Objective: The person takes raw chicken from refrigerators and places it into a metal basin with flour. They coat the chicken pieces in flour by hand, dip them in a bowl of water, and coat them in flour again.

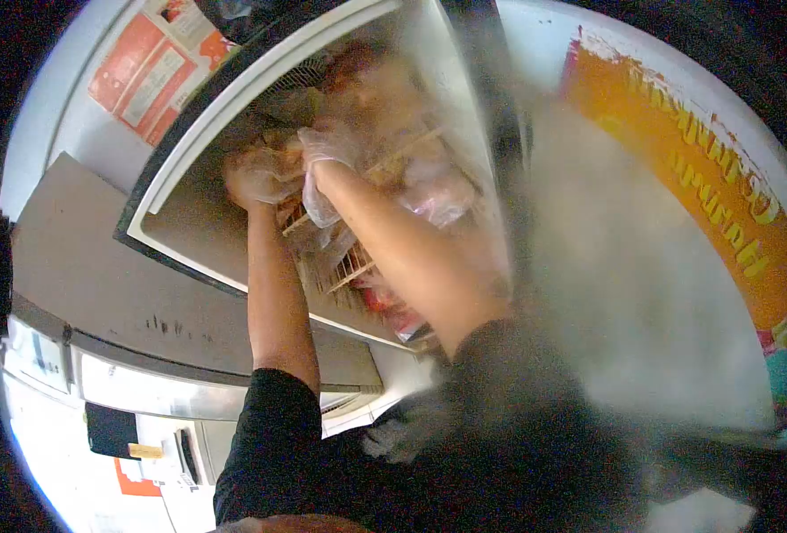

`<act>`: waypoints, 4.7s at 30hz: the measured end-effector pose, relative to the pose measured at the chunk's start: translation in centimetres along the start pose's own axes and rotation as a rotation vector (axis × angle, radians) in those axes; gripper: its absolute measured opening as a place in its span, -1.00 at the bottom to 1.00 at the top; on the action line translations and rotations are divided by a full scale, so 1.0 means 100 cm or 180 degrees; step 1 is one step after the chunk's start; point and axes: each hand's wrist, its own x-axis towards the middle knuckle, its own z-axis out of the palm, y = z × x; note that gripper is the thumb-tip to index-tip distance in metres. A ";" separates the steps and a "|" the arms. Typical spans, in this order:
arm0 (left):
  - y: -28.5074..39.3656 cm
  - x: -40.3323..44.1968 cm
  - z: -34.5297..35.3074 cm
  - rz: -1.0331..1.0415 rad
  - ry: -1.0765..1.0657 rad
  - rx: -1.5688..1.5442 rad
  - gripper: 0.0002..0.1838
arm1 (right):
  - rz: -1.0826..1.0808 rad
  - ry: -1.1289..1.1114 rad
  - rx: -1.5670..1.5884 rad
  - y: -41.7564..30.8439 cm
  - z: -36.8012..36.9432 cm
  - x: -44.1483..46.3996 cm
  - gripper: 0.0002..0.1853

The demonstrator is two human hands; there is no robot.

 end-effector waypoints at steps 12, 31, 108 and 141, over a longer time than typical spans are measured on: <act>0.050 0.041 -0.058 -0.0640 0.0450 -0.1367 -0.39 | -0.0577 -0.0677 0.2412 -0.072 -0.139 -0.107 -0.81; 0.306 -0.388 -0.255 0.3571 -0.1907 -0.5924 -0.71 | -0.3027 0.3708 0.3347 0.127 -0.272 -0.637 -0.68; 1.020 -1.325 -0.877 1.0897 -0.0074 -0.1445 -0.72 | 0.8337 0.8192 0.5711 -0.025 -0.355 -1.303 -0.52; 0.577 -1.365 -1.911 1.1972 -0.7085 0.2886 -0.56 | 0.7648 0.9600 -0.0397 -0.252 -0.552 -1.806 -0.52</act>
